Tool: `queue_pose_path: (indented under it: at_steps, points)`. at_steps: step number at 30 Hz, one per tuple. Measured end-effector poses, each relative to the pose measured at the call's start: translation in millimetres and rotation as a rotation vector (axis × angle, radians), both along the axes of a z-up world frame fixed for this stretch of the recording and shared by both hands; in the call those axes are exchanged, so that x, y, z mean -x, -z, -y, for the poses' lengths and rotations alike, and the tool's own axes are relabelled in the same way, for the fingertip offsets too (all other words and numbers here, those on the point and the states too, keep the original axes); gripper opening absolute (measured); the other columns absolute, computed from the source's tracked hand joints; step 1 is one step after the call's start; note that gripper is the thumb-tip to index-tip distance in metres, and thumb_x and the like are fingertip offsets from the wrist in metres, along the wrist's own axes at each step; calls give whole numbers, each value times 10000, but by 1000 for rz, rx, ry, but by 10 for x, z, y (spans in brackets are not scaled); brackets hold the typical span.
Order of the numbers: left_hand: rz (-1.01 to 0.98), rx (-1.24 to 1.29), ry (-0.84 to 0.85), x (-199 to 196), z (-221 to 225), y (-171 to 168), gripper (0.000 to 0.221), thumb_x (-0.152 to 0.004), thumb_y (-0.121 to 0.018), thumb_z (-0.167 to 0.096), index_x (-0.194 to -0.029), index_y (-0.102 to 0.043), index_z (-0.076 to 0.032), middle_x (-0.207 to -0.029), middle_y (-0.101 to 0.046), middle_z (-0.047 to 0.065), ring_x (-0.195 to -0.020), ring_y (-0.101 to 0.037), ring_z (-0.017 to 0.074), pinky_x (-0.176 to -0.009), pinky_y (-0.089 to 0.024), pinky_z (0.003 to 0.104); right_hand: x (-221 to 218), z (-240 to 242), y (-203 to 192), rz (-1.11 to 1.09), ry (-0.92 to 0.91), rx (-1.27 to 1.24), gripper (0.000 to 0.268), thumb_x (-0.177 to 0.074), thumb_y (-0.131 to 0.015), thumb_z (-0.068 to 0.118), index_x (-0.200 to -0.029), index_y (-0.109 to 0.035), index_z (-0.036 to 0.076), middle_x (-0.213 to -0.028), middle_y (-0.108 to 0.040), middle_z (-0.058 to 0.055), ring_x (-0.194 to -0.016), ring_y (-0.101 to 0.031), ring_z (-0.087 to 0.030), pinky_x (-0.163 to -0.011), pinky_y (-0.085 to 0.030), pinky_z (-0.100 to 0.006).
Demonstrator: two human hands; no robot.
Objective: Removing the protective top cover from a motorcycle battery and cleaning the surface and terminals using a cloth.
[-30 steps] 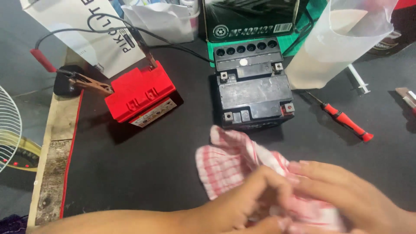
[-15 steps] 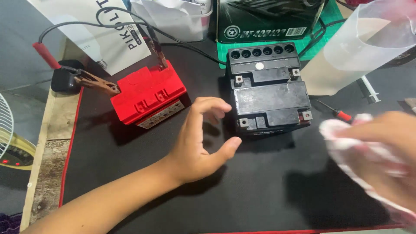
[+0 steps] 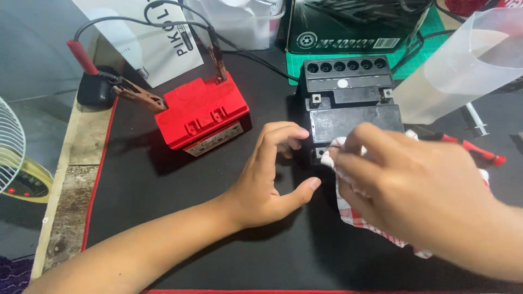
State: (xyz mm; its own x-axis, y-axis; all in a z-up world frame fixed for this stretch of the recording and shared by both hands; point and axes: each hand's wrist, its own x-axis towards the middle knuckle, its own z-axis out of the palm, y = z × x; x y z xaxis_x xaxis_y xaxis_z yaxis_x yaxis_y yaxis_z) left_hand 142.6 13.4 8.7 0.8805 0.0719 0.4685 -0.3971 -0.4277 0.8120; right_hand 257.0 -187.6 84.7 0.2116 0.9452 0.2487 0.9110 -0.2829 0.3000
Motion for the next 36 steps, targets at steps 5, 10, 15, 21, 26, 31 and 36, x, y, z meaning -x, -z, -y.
queue_pose_path:
  at_steps: [5, 10, 15, 21, 26, 31, 36]
  points:
    - [17, -10, -5, -12, 8, 14, 552, -938, -708, -217, -1387, -410, -95, -1324, -476, 127, -1111, -564, 235, -952, -501, 332, 130, 83, 90, 105, 42, -18, 273, -905, -700, 250, -1162, -660, 166, -885, -529, 22, -636, -646, -164, -348, -338, -349]
    - [9, -13, -2, -6, 3, 6, 553, -935, -704, -221, -1386, -409, -97, -1342, -474, 127, -1110, -571, 233, -955, -495, 332, 76, 143, 62, 28, -15, -11, 279, -861, -692, 330, -1135, -655, 292, -961, -588, 52, -611, -678, -214, -448, -502, -343]
    - [7, -2, -2, -18, 0, 6, 556, -929, -706, -198, -1387, -408, -94, -1326, -468, 126, -1100, -568, 232, -955, -497, 327, 62, 56, -55, -42, -18, -39, 230, -902, -701, 294, -1122, -655, 245, -1010, -626, 15, -666, -695, -194, -401, -399, -318]
    - [16, 0, -7, -23, 5, 17, 558, -932, -712, -196, -1385, -404, -92, -1323, -476, 131, -1090, -568, 230, -944, -494, 327, 36, 52, 42, 12, -27, 2, 281, -930, -631, 319, -1193, -642, 220, -967, -577, 24, -695, -678, -186, -402, -417, -347]
    - [20, -6, -11, -12, -2, 12, 572, -922, -720, -186, -1388, -399, -101, -1331, -483, 132, -1094, -572, 234, -950, -496, 333, -87, 83, -171, -225, 69, 13, 161, -851, -670, 371, -1009, -697, 372, -976, -630, 94, -501, -653, -238, -307, -426, -428]
    - [105, -92, -24, -16, -12, -72, 392, -1054, -605, -238, -1406, -493, -106, -1335, -561, 148, -1270, -596, 304, -1148, -465, 414, -231, -100, -175, -360, -113, -177, 308, -916, -671, 107, -1214, -686, 182, -966, -730, 5, -875, -690, -252, -691, -516, -365]
    - [147, -88, -106, -88, -22, -149, 248, -1022, -653, -176, -1241, -653, -59, -1181, -660, 115, -1102, -665, 260, -1002, -498, 356, -291, -140, -105, -427, -109, -172, 240, -906, -733, 181, -1138, -673, 191, -885, -671, 11, -790, -639, -239, -674, -505, -365]
